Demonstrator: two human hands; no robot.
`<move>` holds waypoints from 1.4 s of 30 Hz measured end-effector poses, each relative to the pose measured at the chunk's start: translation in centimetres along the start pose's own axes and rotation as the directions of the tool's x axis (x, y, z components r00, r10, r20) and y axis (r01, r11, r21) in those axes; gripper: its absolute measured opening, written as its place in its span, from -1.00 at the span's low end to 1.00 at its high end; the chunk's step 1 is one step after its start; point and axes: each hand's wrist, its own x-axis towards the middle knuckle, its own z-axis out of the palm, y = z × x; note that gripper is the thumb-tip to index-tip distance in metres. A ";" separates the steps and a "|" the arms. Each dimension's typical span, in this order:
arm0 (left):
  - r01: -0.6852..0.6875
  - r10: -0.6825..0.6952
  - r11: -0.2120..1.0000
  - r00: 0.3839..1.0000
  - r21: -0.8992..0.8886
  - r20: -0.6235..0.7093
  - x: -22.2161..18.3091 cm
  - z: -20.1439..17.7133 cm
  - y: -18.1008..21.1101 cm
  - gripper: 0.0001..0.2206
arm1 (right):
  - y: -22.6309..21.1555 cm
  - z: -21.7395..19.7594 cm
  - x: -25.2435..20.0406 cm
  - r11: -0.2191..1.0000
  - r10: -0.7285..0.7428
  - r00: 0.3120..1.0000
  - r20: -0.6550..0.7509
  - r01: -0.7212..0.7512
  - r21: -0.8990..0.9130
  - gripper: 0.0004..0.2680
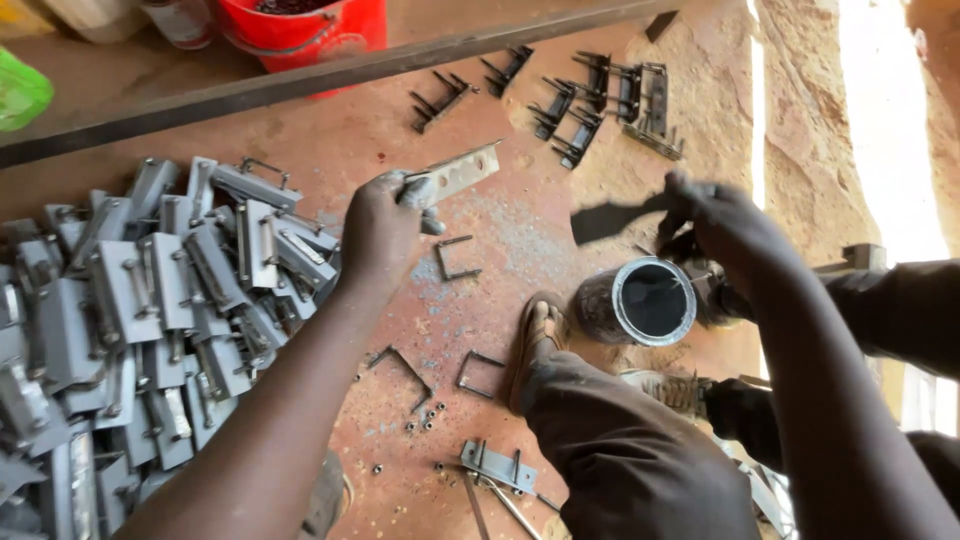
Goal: Painting metal brackets using a paintbrush and a can of paint in a workshop environment.
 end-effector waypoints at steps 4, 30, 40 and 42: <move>-0.037 0.043 0.985 0.999 0.171 -0.027 -0.4 0.9 0.2 -0.74 | 12.5 -2.5 3.2 0.982 0.071 0.994 -0.085 -0.085 -0.167 -0.71; -0.185 0.166 0.926 0.982 0.328 0.084 -0.3 2.8 -0.5 -0.78 | 33.4 0.1 11.5 0.929 0.063 0.955 -0.291 -0.163 -0.332 -0.81; -0.112 0.098 0.937 0.994 0.330 0.057 0.2 1.0 -1.4 -0.78 | 37.3 -0.1 10.0 0.986 0.136 0.858 -0.495 -0.067 0.155 -0.81; -0.104 0.087 0.939 0.994 0.328 0.066 0.3 1.0 -1.7 -0.77 | 36.0 0.0 9.2 0.959 0.236 0.833 -0.500 -0.118 0.256 -0.77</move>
